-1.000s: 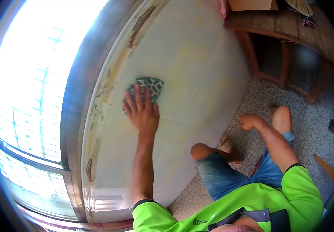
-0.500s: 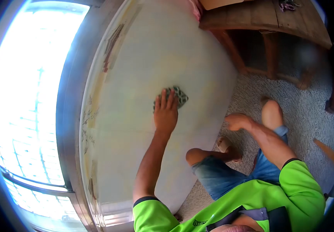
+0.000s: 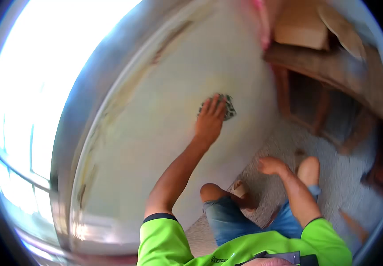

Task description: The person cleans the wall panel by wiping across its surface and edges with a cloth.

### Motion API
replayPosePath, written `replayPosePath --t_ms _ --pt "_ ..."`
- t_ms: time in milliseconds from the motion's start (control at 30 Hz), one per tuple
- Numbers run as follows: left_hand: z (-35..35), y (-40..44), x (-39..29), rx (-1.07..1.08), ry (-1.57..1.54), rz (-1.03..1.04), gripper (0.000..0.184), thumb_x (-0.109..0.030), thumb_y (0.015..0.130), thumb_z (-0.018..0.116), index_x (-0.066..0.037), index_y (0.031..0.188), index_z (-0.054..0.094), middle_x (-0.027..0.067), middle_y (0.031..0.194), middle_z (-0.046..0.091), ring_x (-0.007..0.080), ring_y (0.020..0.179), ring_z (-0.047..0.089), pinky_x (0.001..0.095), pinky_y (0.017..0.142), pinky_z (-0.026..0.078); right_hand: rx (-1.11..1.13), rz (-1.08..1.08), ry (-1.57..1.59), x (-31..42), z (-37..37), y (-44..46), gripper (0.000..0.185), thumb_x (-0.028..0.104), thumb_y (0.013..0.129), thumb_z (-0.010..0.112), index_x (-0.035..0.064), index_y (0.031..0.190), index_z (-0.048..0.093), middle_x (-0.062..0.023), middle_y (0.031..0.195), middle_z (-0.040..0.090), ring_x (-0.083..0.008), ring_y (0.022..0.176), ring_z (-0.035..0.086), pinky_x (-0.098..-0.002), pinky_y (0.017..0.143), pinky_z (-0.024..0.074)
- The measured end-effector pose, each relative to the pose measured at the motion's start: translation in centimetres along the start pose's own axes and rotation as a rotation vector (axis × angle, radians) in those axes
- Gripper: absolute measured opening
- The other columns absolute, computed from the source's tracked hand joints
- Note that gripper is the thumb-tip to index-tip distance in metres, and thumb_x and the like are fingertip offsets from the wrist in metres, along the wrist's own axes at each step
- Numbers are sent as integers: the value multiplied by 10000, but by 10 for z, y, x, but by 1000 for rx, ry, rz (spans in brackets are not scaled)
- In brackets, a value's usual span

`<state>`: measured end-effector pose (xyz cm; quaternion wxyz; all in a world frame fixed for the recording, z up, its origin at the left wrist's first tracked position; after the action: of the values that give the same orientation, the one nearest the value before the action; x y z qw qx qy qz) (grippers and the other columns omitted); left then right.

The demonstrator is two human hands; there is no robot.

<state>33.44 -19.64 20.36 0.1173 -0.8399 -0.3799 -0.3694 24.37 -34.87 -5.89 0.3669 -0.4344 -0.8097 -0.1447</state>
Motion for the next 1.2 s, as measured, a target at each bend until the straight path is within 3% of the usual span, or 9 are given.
replayPosePath --t_ms 133,200,433,533,700,867,900,1067,1200 --pt "-60 -134 66 -127 46 -294 485 -195 910 638 -158 1393 615 58 1626 367 356 1527 263 563 1221 228 84 17 -97 -32 38 9 427 359 891 651 5 1125 697 -252 1145 700 -421 1079 665 -503 913 526" --pt "-95 -190 90 -204 46 -419 513 -204 884 668 -173 1393 616 63 1621 376 372 1520 274 581 1207 248 370 182 -169 -27 39 5 436 356 889 648 28 1171 702 -241 1220 685 -395 1146 651 -486 957 517" --pt "-153 -446 156 -381 340 -1022 662 -296 810 709 -153 1442 577 185 1612 355 505 1468 301 634 1171 274 369 181 -135 -94 77 -1 315 270 894 621 0 1004 741 -148 847 727 -241 807 704 -403 719 544" --pt "-149 -554 156 -443 516 -1215 648 -319 886 642 -84 1477 522 248 1594 348 527 1454 301 620 1178 262 289 143 -266 -108 44 0 272 225 887 637 -9 982 738 -141 841 720 -241 808 689 -401 733 541" --pt "-105 -718 128 -897 360 -1900 610 -322 1032 420 -14 1556 369 293 1620 257 476 1500 233 523 1229 209 -10 170 -283 -41 -86 -24 290 182 889 641 -21 1081 717 -197 960 727 -286 926 699 -420 833 533" --pt "-32 -743 65 -1096 234 -2204 619 -325 1046 395 5 1566 335 297 1633 215 462 1505 220 496 1238 195 -40 300 -367 -17 -156 -1 398 161 932 642 -43 1274 643 -259 1212 679 -352 1177 648 -427 1011 489" --pt "-24 -736 59 -1113 224 -2272 623 -327 1047 402 9 1566 333 301 1631 214 466 1499 228 494 1239 193 -232 121 -307 0 -173 8 430 164 950 644 -56 1316 592 -255 1285 634 -360 1229 604 -420 1050 458" --pt "-60 -671 92 -1038 322 -1927 625 -310 1006 505 -34 1554 389 267 1626 264 464 1491 257 529 1223 217 -588 -440 -404 156 -221 52 583 173 1005 619 -46 1500 402 -253 1534 434 -387 1446 387 -454 1211 269" --pt "-128 -657 155 -949 492 -1636 586 -312 986 527 -54 1509 472 268 1592 335 505 1456 296 582 1189 237 -678 -890 -482 403 -207 27 574 137 996 595 -4 1521 412 -220 1585 389 -391 1480 347 -475 1214 261"
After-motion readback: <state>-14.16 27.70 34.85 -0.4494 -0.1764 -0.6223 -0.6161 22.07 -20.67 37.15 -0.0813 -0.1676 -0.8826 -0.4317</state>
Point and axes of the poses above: each hand's wrist, its own y-axis towards the middle knuckle, its own z-axis out of the palm, x = y × z, the point moved 6 cm from there along y, towards the middle knuckle
